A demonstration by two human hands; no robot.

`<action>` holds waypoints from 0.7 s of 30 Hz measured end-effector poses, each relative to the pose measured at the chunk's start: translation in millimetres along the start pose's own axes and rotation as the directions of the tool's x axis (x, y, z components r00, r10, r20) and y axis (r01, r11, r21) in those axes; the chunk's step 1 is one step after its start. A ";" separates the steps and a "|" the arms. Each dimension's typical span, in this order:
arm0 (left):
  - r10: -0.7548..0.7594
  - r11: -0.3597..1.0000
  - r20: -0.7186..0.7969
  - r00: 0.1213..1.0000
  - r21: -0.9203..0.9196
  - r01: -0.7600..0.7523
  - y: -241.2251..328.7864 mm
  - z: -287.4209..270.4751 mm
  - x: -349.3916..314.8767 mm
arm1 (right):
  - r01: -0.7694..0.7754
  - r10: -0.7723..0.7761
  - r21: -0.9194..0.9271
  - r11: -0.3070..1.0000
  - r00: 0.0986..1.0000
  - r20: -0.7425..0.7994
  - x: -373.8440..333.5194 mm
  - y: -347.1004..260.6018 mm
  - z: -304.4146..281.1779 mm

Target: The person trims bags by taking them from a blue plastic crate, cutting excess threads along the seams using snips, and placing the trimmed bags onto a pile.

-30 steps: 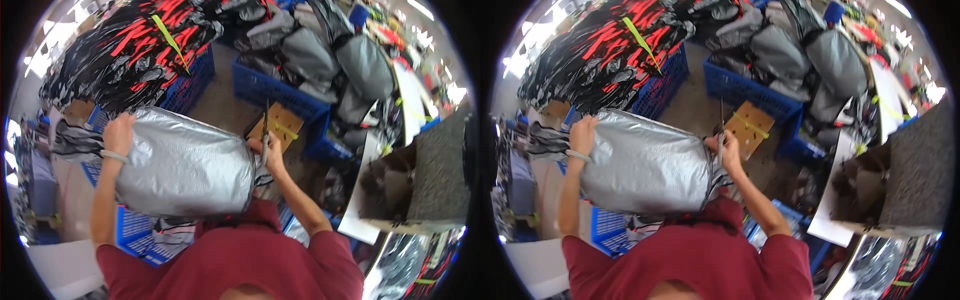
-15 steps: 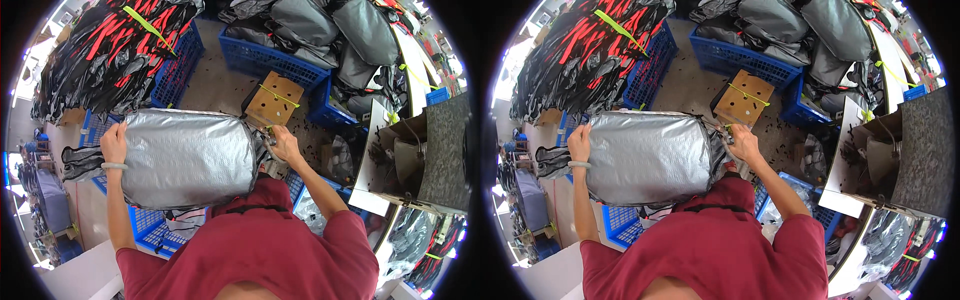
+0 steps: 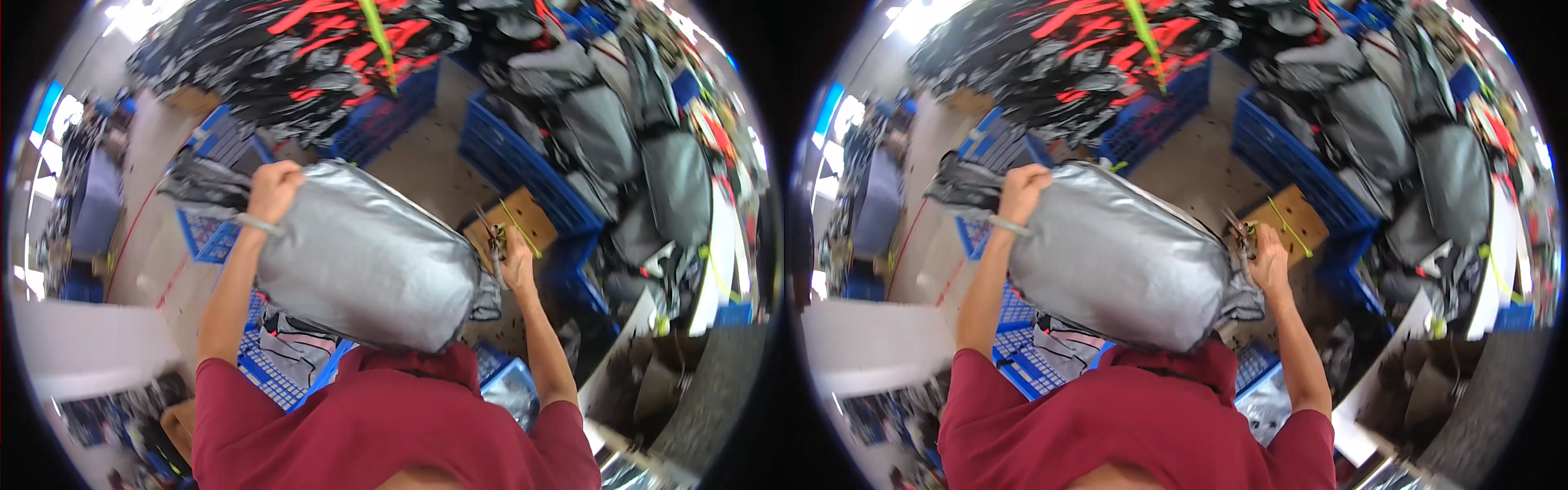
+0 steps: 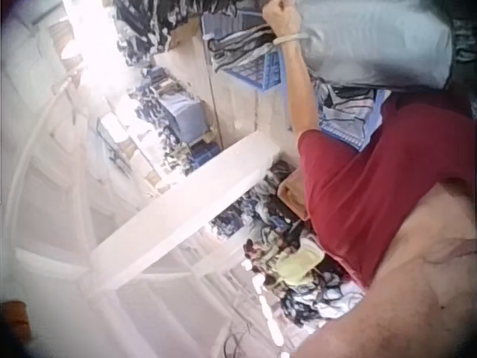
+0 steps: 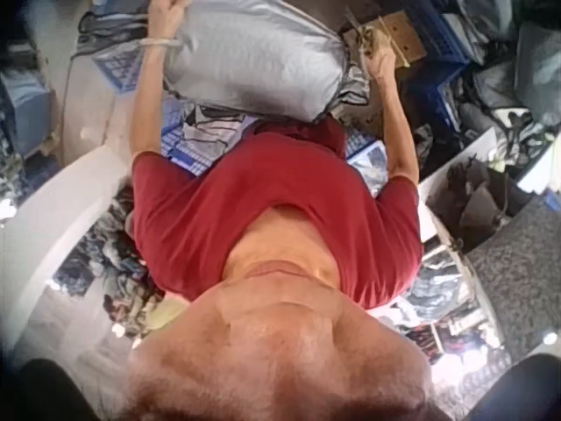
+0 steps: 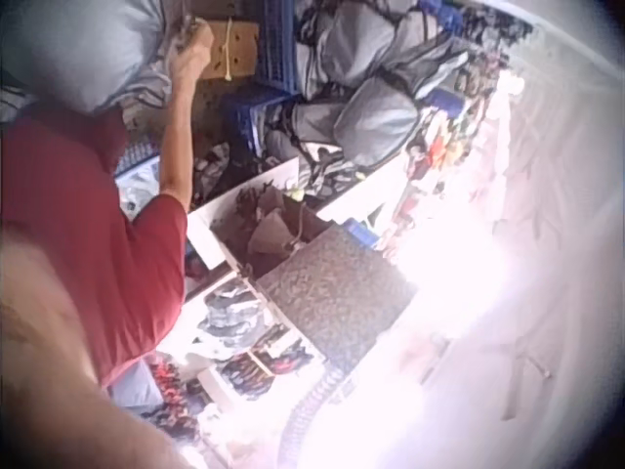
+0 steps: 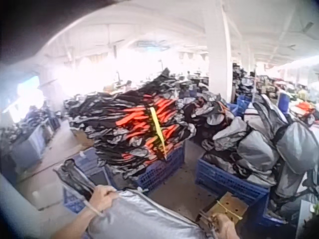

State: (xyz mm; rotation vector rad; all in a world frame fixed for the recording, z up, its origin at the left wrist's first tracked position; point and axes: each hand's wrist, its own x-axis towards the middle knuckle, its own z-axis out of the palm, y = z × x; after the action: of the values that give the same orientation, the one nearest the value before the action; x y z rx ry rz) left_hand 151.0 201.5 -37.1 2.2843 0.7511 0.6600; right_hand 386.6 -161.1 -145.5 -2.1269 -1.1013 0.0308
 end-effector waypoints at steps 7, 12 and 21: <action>-0.162 0.982 -0.016 0.987 -0.099 0.160 -3.9 -4.9 -13.4 | 0.523 -0.520 -0.056 0.850 0.852 0.063 135.3 -89.9 56.2; -0.218 0.967 -0.005 0.976 -0.137 0.215 -7.6 -6.8 -14.5 | 0.661 -0.650 -0.074 0.747 0.749 0.132 170.1 -134.0 78.1; -0.256 0.942 0.047 0.966 -0.213 0.260 -12.3 -1.5 -7.6 | 0.671 -0.631 -0.123 0.731 0.734 0.252 182.4 -143.2 73.8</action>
State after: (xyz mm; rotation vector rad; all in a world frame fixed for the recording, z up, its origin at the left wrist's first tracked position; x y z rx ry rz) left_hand 140.5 205.0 -46.7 1.9479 0.9038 0.5675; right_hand 377.4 65.9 -58.6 -1.8057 -2.0067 -0.2246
